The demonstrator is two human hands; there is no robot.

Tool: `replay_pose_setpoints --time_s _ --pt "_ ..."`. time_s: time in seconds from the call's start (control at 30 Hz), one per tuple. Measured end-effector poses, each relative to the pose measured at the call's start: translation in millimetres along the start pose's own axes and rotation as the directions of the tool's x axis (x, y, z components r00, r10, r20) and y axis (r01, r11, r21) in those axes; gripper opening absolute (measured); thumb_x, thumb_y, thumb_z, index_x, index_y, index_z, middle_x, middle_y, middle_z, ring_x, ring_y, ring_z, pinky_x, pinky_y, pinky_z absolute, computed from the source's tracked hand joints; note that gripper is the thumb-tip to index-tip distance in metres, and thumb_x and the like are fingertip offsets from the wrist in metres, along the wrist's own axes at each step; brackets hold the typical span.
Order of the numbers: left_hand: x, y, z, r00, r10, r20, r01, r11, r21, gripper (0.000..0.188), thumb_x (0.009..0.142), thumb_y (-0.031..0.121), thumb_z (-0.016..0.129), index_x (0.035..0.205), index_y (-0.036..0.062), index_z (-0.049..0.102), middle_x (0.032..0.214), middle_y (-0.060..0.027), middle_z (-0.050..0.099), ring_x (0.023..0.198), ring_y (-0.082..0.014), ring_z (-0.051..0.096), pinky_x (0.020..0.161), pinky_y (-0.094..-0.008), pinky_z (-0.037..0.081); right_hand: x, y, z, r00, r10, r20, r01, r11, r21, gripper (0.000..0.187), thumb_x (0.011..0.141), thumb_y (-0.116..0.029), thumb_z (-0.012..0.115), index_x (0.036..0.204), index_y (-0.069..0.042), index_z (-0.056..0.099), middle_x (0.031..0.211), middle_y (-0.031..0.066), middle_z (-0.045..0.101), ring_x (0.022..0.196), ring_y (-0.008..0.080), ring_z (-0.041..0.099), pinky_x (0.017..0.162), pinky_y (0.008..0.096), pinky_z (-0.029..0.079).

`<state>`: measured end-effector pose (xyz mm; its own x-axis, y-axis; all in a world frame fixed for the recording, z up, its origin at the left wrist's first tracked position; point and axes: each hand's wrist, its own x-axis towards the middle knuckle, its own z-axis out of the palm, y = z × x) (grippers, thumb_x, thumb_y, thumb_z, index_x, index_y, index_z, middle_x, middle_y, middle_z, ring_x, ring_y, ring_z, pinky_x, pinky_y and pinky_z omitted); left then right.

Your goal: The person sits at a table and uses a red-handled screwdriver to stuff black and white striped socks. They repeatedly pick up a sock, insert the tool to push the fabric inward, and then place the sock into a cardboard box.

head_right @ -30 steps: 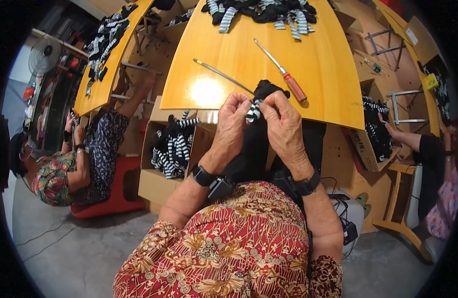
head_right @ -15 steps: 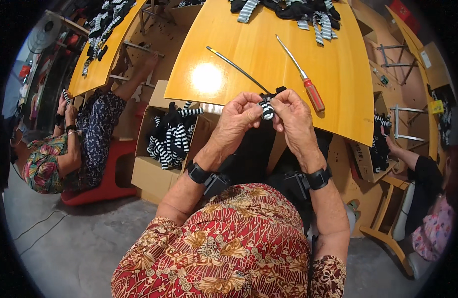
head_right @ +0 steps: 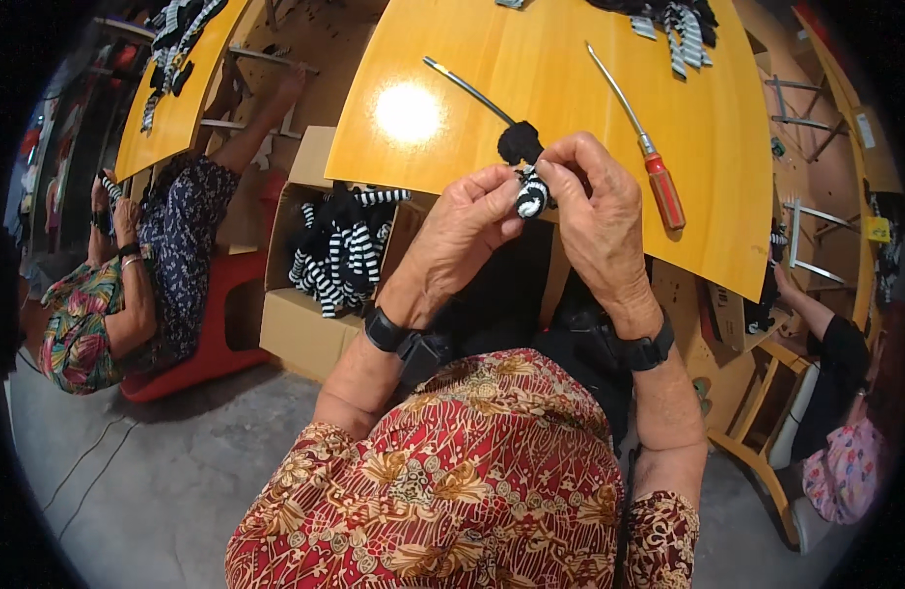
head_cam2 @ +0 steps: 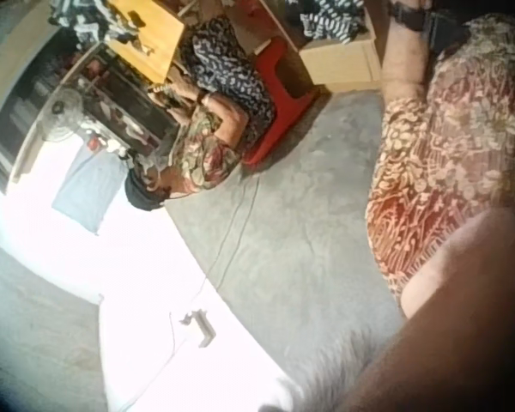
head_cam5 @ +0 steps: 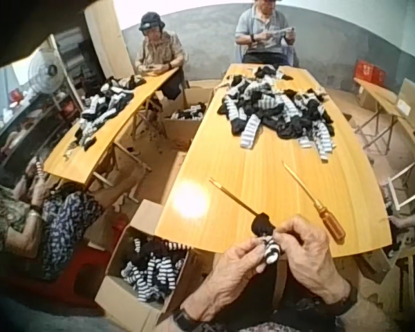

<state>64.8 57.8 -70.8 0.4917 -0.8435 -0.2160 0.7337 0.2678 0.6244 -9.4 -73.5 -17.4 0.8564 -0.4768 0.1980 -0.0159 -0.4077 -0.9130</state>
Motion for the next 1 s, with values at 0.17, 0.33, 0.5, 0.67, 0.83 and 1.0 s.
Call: replay_pose_setpoints --time_s 0.17,0.33,0.5,0.67,0.83,1.0 --pt "-12 1 -8 0.995 -0.049 0.086 0.067 0.974 -0.216 0.023 0.093 0.019 0.062 0.111 0.0047 0.058 0.091 0.0021 0.059 0.071 -0.0031 0.047 0.06 -0.018 0.04 -3 9 7 0.979 0.167 0.117 -0.189 0.959 0.211 0.006 0.09 -0.005 0.059 0.086 -0.001 0.058 0.077 -0.0033 0.058 0.072 0.0035 0.051 0.065 0.0201 0.043" --pt "-10 -1 3 0.999 -0.021 -0.043 0.01 0.969 -0.248 0.016 0.093 0.019 0.062 0.106 0.0099 0.06 0.088 0.0037 0.059 0.074 -0.0035 0.052 0.064 -0.0175 0.042 3 14 4 0.927 0.307 0.214 -0.367 0.858 0.36 0.009 0.092 -0.011 0.06 0.088 -0.003 0.061 0.074 -0.0042 0.057 0.063 0.0013 0.049 0.053 0.0171 0.04" --pt "5 10 18 0.948 0.225 -0.223 -0.178 0.961 0.211 0.01 0.094 0.018 0.061 0.1 0.0102 0.06 0.084 0.0046 0.059 0.073 -0.0036 0.054 0.064 -0.0179 0.044 7 23 -15 0.881 0.323 0.345 -0.454 0.784 0.424 0.011 0.091 -0.017 0.064 0.09 -0.006 0.062 0.071 -0.0076 0.053 0.058 -0.0002 0.042 0.05 0.0158 0.031" --pt "7 -11 21 0.858 0.491 -0.151 -0.312 0.731 0.607 0.01 0.095 0.017 0.059 0.094 0.0066 0.061 0.08 0.0042 0.058 0.068 -0.0033 0.053 0.059 -0.0176 0.044 -4 28 -19 0.961 0.195 0.197 -0.255 0.901 0.35 0.004 0.087 -0.007 0.064 0.086 -0.004 0.062 0.074 -0.0054 0.056 0.066 0.0028 0.049 0.058 0.0198 0.04" --pt "15 -18 35 0.95 0.211 -0.23 -0.129 0.937 0.326 0.011 0.096 0.022 0.058 0.097 0.0117 0.058 0.084 0.0069 0.058 0.074 0.0 0.054 0.06 -0.0173 0.045 -14 25 -22 0.987 -0.114 -0.113 0.114 0.993 -0.006 0.005 0.083 0.0 0.064 0.084 -0.001 0.059 0.075 0.0045 0.053 0.065 0.0126 0.05 0.059 0.0251 0.041" --pt "15 -18 55 0.94 0.221 -0.261 -0.171 0.964 0.201 0.013 0.094 0.022 0.061 0.095 0.0094 0.058 0.087 0.0052 0.059 0.079 -0.0012 0.053 0.067 -0.0191 0.045 -15 21 -39 0.993 -0.071 -0.097 0.081 0.992 0.095 0.009 0.082 0.0 0.067 0.089 -0.002 0.061 0.079 0.0015 0.056 0.066 0.0086 0.049 0.059 0.0237 0.041"
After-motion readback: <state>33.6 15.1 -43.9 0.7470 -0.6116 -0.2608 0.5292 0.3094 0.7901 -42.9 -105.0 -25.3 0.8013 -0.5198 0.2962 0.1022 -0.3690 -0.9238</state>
